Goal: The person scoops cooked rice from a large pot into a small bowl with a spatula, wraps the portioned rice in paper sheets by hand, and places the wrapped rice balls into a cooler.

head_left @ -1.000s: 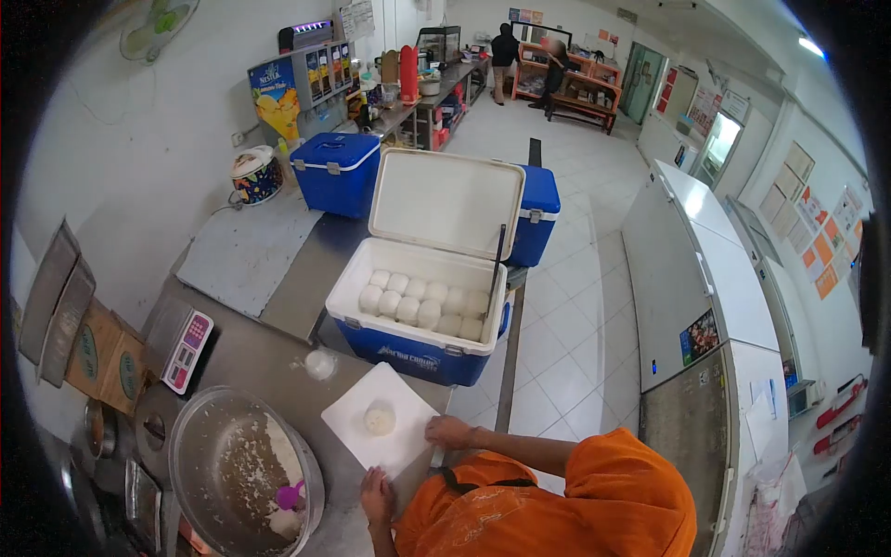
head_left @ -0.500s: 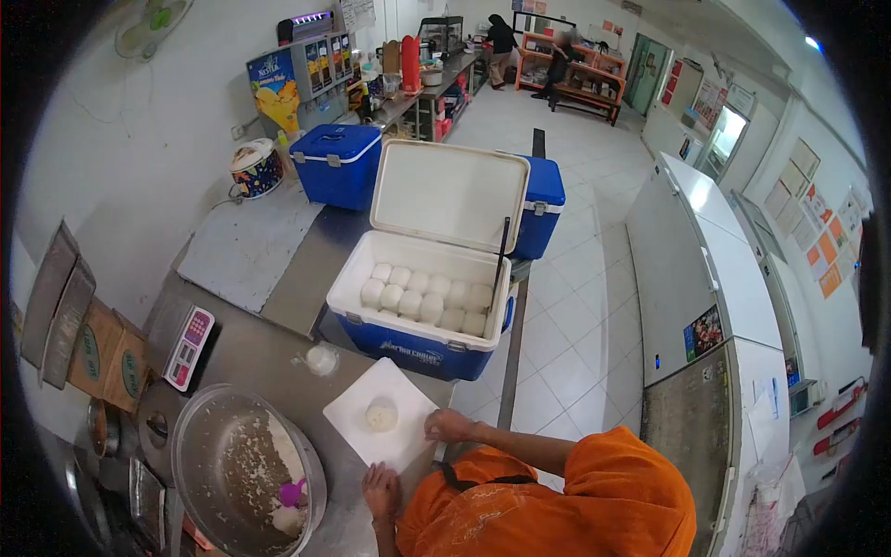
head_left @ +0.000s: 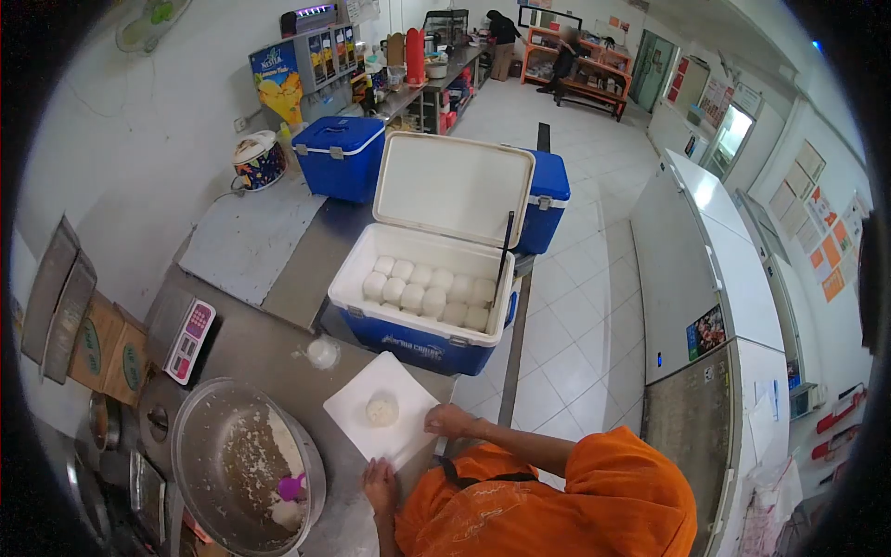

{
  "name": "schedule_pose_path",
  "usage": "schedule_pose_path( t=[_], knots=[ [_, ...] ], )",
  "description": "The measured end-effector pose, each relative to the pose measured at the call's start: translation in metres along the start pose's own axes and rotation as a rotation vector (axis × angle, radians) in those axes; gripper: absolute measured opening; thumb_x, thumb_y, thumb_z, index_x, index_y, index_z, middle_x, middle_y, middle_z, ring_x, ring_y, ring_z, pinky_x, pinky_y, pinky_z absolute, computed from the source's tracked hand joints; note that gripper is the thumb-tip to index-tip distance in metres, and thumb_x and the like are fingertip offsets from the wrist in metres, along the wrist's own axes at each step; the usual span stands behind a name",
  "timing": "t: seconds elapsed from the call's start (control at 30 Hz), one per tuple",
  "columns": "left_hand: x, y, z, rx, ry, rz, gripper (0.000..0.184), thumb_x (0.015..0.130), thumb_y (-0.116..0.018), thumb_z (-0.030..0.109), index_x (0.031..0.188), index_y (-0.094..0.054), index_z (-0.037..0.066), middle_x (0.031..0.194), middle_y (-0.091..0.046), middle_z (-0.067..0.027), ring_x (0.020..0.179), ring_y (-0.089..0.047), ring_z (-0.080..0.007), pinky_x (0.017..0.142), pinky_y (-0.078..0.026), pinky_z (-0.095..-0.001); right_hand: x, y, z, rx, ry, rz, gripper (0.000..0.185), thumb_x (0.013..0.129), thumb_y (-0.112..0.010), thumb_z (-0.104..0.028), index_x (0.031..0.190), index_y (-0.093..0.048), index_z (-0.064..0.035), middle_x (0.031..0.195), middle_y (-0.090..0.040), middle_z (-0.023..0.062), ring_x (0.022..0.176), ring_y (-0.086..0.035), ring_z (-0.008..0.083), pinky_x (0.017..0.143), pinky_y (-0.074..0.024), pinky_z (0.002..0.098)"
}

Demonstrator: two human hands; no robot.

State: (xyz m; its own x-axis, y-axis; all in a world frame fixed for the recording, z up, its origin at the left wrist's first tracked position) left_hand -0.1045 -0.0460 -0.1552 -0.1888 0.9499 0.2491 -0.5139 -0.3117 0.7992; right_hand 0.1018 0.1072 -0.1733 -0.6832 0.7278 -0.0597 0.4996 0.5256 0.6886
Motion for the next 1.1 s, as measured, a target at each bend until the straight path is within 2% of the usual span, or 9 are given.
schedule_pose_path(
  t=[0.23, 0.33, 0.43, 0.53, 0.63, 0.73, 0.83, 1.1],
  knots=[
    [-0.002, -0.006, -0.010, -0.045, 0.000, -0.019, 0.019, 0.089, -0.064, 0.017, 0.103, -0.071, 0.007, 0.115, -0.068, -0.0223, 0.110, -0.063, -0.0397, 0.096, -0.047, -0.0500, 0.000, -0.002, 0.004, 0.010, -0.008, -0.035, 0.018, 0.090, -0.064, -0.022, 0.096, -0.069, -0.0060, 0.093, -0.070, 0.0145, 0.092, -0.066, 0.0367, 0.084, -0.0517, 0.0460],
    [-0.005, -0.010, -0.015, 0.015, 0.047, 0.009, 0.018, 0.089, -0.065, 0.017, 0.102, -0.071, 0.007, 0.115, -0.068, -0.0234, 0.107, -0.064, -0.0399, 0.094, -0.048, -0.0500, -0.002, 0.001, 0.006, 0.027, -0.012, 0.031, 0.017, 0.090, -0.063, -0.021, 0.094, -0.069, -0.0057, 0.091, -0.070, 0.0146, 0.088, -0.066, 0.0372, 0.082, -0.0524, 0.0459],
    [-0.007, -0.011, -0.015, 0.060, -0.010, 0.057, 0.016, 0.087, -0.066, 0.015, 0.100, -0.072, 0.007, 0.113, -0.068, -0.0230, 0.104, -0.065, -0.0401, 0.092, -0.049, -0.0498, 0.000, -0.002, 0.011, 0.008, -0.059, 0.028, 0.016, 0.090, -0.064, -0.021, 0.095, -0.070, -0.0069, 0.094, -0.071, 0.0142, 0.089, -0.067, 0.0355, 0.084, -0.0524, 0.0455],
    [-0.006, -0.002, -0.013, -0.085, 0.021, 0.123, 0.015, 0.085, -0.068, 0.011, 0.098, -0.072, 0.007, 0.110, -0.070, -0.0221, 0.104, -0.066, -0.0395, 0.092, -0.050, -0.0492, 0.010, -0.015, 0.018, -0.038, 0.074, 0.051, 0.019, 0.090, -0.064, -0.024, 0.099, -0.071, -0.0084, 0.099, -0.071, 0.0125, 0.094, -0.067, 0.0327, 0.086, -0.0522, 0.0450],
    [-0.006, 0.004, -0.003, -0.051, 0.027, 0.176, 0.016, 0.084, -0.069, 0.009, 0.098, -0.073, 0.007, 0.107, -0.071, -0.0217, 0.105, -0.066, -0.0387, 0.092, -0.050, -0.0493, 0.018, -0.024, 0.032, -0.091, -0.005, -0.013, 0.022, 0.091, -0.064, -0.029, 0.102, -0.072, -0.0113, 0.101, -0.072, 0.0109, 0.096, -0.067, 0.0310, 0.085, -0.0528, 0.0443],
    [-0.006, 0.010, 0.003, -0.085, 0.081, 0.205, 0.016, 0.083, -0.069, 0.010, 0.099, -0.073, 0.007, 0.105, -0.071, -0.0219, 0.106, -0.067, -0.0385, 0.092, -0.051, -0.0493, 0.016, -0.022, 0.023, -0.108, 0.150, -0.008, 0.032, 0.085, -0.068, -0.040, 0.097, -0.074, -0.0105, 0.101, -0.072, 0.0125, 0.100, -0.065, 0.0338, 0.089, -0.0506, 0.0443],
    [-0.007, 0.007, -0.002, -0.079, 0.080, 0.207, 0.017, 0.083, -0.068, 0.009, 0.099, -0.073, 0.007, 0.106, -0.071, -0.0223, 0.105, -0.067, -0.0391, 0.091, -0.051, -0.0493, 0.015, -0.016, 0.034, -0.043, -0.159, -0.073, 0.033, 0.082, -0.071, -0.041, 0.098, -0.074, -0.0125, 0.101, -0.072, 0.0123, 0.101, -0.065, 0.0338, 0.090, -0.0503, 0.0447],
    [-0.011, 0.002, -0.008, -0.100, 0.091, 0.227, 0.015, 0.083, -0.068, 0.008, 0.098, -0.072, 0.008, 0.103, -0.072, -0.0218, 0.106, -0.067, -0.0382, 0.090, -0.050, -0.0491, 0.018, -0.020, 0.040, -0.001, -0.177, -0.058, 0.034, 0.079, -0.073, -0.042, 0.097, -0.075, -0.0144, 0.100, -0.073, 0.0099, 0.095, -0.067, 0.0332, 0.087, -0.0522, 0.0444]
  ],
)
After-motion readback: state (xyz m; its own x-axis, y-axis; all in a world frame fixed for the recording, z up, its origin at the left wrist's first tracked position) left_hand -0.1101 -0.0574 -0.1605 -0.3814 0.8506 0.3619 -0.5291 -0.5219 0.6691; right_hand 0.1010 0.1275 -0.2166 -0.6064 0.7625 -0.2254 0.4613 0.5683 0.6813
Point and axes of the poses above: each hand's wrist, its own x-axis towards the middle knuckle, its own y-axis out of the back of the hand, z = x × y, the point moved 9 cm from there along x, towards the middle knuckle
